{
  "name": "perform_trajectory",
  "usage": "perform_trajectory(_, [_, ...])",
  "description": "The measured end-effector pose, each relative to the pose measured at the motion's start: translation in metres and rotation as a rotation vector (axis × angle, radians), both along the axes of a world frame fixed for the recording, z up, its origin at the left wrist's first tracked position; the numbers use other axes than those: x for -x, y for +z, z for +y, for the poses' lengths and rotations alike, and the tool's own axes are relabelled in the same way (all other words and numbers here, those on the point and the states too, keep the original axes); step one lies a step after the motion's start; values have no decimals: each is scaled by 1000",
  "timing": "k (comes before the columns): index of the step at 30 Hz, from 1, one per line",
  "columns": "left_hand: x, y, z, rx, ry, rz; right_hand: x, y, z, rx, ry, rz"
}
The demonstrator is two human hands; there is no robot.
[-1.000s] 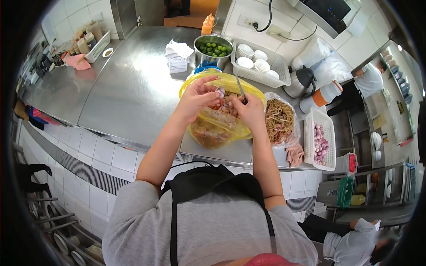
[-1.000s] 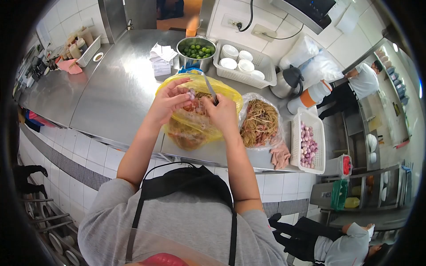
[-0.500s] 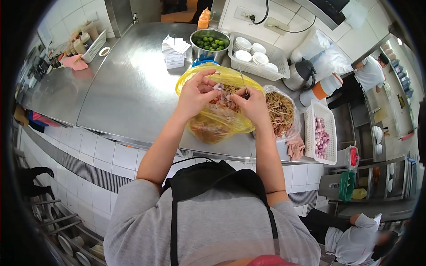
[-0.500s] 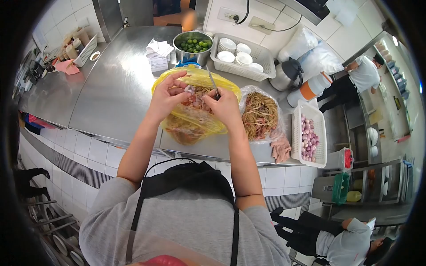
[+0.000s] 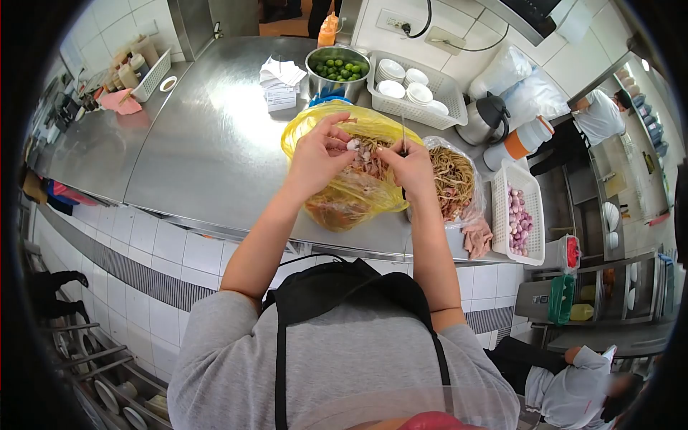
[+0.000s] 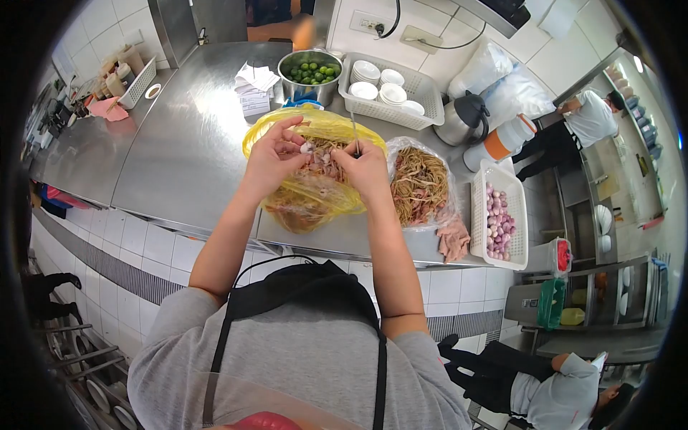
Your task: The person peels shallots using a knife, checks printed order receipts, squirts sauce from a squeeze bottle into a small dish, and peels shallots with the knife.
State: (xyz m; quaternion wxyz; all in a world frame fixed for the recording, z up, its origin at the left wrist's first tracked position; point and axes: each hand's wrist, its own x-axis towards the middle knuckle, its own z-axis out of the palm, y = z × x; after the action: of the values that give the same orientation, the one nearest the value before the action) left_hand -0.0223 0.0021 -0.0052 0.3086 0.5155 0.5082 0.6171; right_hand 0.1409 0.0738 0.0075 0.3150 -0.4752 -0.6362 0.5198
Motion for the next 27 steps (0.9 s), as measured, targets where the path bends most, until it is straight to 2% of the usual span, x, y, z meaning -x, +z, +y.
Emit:
perform_trajectory(2, [-2,4,-2,-1,9,19,4,7,-12,-210,163,194])
perform_trajectory(3, [-3,6,-3,-2,17,37,6,11,-15,-210,160,195])
perform_trajectory(5, [-7,7,-4,-13,8,37,11,16,-20,55,105,327])
perform_trajectory(8, [-14,11,-4,-9,-31,3,12,3,-13,-22,126,227])
perform_trajectory(11, [-16,15,-3,21,-76,-52,-5,17,-22,-38,18,221])
perform_trajectory(12, [-11,14,-1,-62,5,234,-15,5,-16,-336,-92,74])
perform_trajectory(13, [-7,14,1,-155,91,517,-32,0,-9,-404,-166,65])
perform_trajectory(14, [-4,18,2,-153,66,514,-55,-1,-5,-472,-232,54])
perform_trajectory(15, [-1,23,4,-76,160,689,-78,15,-9,-550,-329,-17])
perform_trajectory(16, [1,25,6,2,256,865,-105,26,-6,-657,-460,-198])
perform_trajectory(18, [7,20,15,-58,281,884,-156,41,5,-721,-731,-454])
perform_trajectory(19, [8,17,19,-117,320,899,-189,45,14,-769,-833,-754])
perform_trajectory(20, [9,18,21,-205,357,959,-213,47,19,-1006,-908,-775])
perform_trajectory(21, [7,21,21,-209,338,958,-233,45,16,-996,-921,-787])
perform_trajectory(23, [2,30,17,27,384,884,-259,41,12,-735,-960,-755])
perform_trajectory(25, [-14,41,15,27,375,853,-258,15,6,-589,-867,-450])
perform_trajectory(27, [-56,53,14,-324,288,599,-242,-8,-4,-330,-760,-160])
